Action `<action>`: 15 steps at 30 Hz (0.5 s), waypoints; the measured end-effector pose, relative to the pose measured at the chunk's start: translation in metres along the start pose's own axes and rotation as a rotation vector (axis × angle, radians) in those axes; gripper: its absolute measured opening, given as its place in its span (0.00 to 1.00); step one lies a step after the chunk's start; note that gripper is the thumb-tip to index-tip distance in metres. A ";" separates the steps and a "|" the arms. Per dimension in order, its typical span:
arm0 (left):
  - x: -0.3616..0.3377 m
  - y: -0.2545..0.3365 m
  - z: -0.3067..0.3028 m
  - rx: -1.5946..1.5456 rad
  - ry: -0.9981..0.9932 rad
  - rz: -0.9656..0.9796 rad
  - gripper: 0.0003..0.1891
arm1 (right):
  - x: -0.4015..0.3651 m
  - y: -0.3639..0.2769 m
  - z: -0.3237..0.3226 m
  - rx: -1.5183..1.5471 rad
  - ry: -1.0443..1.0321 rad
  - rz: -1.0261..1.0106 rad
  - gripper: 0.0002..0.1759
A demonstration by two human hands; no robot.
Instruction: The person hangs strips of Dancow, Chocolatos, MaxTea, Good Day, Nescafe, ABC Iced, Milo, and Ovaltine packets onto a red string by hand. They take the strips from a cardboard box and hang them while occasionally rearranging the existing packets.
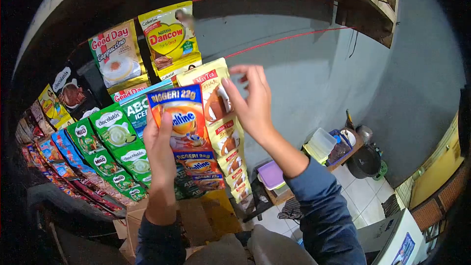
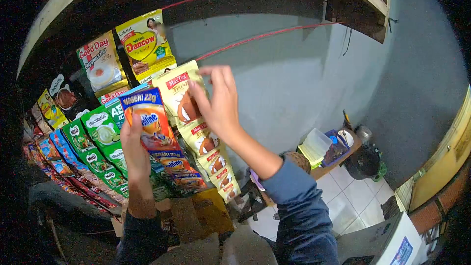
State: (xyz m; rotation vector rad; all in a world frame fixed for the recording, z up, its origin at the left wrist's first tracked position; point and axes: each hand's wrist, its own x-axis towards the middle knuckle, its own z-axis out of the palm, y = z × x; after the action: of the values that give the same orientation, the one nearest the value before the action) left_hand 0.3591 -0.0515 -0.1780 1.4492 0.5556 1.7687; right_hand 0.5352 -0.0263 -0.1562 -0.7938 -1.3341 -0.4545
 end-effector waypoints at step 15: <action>-0.090 -0.016 -0.089 -0.061 -0.191 -0.334 0.17 | -0.161 -0.115 -0.019 0.535 -0.835 0.551 0.12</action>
State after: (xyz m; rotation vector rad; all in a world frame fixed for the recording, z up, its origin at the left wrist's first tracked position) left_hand 0.2841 -0.0996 -0.2689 1.3747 0.5982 1.3604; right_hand 0.4341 -0.1401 -0.2842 -0.8758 -1.7856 0.7300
